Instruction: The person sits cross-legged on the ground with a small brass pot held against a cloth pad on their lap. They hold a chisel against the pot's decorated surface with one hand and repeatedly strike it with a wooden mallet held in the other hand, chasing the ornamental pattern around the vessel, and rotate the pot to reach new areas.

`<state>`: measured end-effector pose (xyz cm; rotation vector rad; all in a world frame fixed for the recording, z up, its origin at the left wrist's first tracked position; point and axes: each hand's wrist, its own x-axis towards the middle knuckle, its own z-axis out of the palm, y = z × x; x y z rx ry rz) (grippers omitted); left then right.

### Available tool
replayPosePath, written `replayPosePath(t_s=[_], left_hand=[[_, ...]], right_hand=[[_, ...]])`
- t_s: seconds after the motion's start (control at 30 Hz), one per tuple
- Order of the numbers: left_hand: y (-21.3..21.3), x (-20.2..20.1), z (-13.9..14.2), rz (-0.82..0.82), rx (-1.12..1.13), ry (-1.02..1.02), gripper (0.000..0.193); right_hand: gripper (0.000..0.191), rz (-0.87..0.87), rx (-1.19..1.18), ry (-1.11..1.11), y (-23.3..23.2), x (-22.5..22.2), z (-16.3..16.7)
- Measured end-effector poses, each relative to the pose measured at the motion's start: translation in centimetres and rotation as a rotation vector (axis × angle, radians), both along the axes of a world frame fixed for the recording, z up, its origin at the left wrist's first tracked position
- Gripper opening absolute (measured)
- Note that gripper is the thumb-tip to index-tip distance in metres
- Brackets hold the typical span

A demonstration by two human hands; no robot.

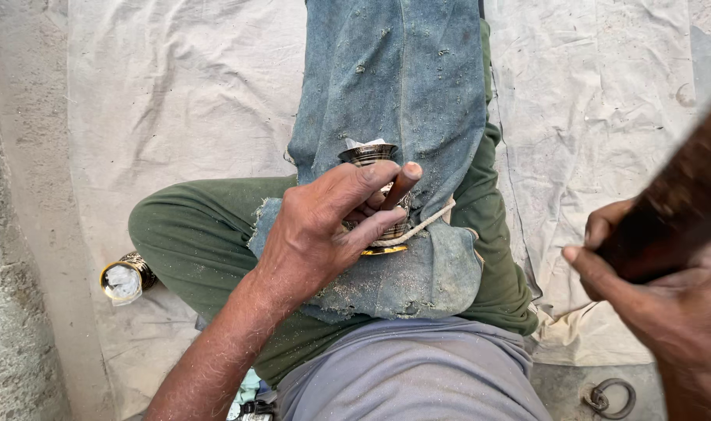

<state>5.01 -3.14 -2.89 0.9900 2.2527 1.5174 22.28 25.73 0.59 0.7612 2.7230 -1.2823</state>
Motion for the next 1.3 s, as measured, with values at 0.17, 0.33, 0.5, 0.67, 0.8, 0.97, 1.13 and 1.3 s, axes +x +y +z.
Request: replayPosePath(t_s=[0.17, 0.33, 0.5, 0.67, 0.8, 0.97, 1.13, 1.3], left_hand=[[0.0, 0.1, -0.3, 0.020, 0.024, 0.025, 0.045], [0.0, 0.1, -0.2, -0.041, -0.064, 0.123, 0.038], [0.3, -0.6, 0.1, -0.060, 0.005, 0.049, 0.040], [0.4, -0.1, 0.3, 0.037, 0.016, -0.224, 0.043], [0.5, 0.5, 0.0, 0.056, -0.038, 0.082, 0.041], [0.5, 0.6, -0.5, 0.047, 0.044, 0.046, 0.042], [0.4, 0.6, -0.5, 0.037, -0.004, 0.038, 0.043], [0.5, 0.4, -0.6, 0.050, 0.006, 0.095, 0.043]], right_hand=[[0.033, 0.253, 0.546, -0.067, -0.7, -2.5, 3.5], [0.046, 0.365, 0.721, -0.172, -0.5, -4.0, 4.9], [0.048, 0.374, 0.706, -0.209, 2.3, -2.0, 2.6], [0.021, 0.056, 0.006, -0.128, 4.1, 0.1, -1.6], [0.031, 0.028, -0.117, -0.067, 4.5, -1.4, -0.7], [0.037, 0.202, 0.375, -0.267, 2.8, -3.8, 3.0], [0.039, 0.420, 0.672, -0.041, 1.5, -5.0, 3.9], [0.040, 0.402, 0.747, -0.254, 1.9, -4.4, 3.8]])
